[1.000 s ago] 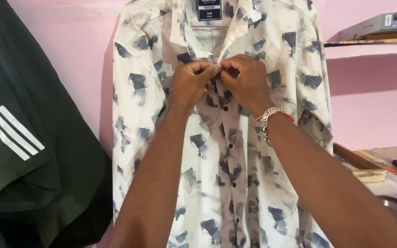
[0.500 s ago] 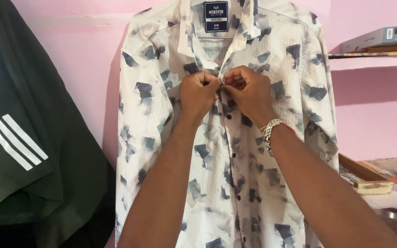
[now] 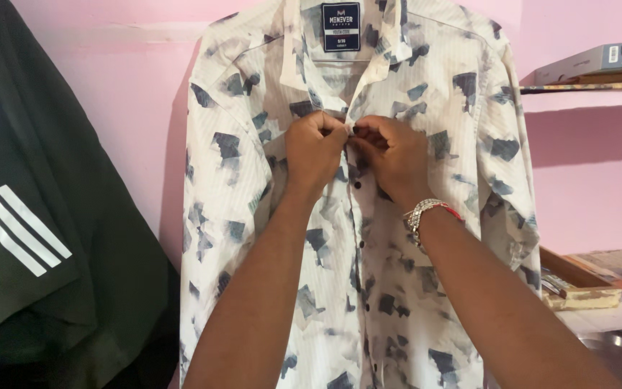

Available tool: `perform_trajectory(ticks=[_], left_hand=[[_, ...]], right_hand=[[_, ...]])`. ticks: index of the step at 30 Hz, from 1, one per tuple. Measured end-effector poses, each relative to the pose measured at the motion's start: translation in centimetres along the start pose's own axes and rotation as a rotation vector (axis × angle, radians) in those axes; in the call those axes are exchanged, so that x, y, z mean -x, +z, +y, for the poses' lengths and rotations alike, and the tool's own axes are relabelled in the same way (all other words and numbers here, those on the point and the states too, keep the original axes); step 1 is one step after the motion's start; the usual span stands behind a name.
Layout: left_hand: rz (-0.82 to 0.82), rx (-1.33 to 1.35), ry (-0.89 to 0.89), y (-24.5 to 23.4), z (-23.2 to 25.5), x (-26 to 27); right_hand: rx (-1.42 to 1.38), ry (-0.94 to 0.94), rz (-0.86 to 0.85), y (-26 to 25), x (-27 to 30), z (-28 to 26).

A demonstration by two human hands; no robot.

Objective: The person buttons a patterned shirt hanging on a wall hook, starting from the bottom and working upward to the collar. The shirt remains on the hanger throughout the process.

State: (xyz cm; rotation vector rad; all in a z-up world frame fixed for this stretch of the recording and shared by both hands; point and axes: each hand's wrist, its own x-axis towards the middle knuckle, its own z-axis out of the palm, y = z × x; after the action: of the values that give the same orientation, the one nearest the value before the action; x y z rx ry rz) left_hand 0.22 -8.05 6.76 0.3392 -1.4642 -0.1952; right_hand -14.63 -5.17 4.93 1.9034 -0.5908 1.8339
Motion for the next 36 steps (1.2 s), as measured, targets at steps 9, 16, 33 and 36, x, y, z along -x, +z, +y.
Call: perform_trajectory(ticks=[9,16,33,36], left_hand=[[0.0,-0.023,0.001,-0.1,-0.1,-0.2],[-0.074,0.083,-0.078,-0.1,-0.1,0.2],[-0.419,-1.091,0.333,-1.6,6.3,-5.0],[-0.4,-1.011,0.256,-1.6,6.2,-5.7]], right_hand=[[0.504,-0.222,-0.047,0.7,1.2,-1.4],[0.455,-0.252,-0.107,-0.2,0.7,-1.1],[0.688,-0.583,-0.13,-6.5,-9.2,-1.8],[0.6,-0.554,-0.206,-6.4,-9.7,-0.4]])
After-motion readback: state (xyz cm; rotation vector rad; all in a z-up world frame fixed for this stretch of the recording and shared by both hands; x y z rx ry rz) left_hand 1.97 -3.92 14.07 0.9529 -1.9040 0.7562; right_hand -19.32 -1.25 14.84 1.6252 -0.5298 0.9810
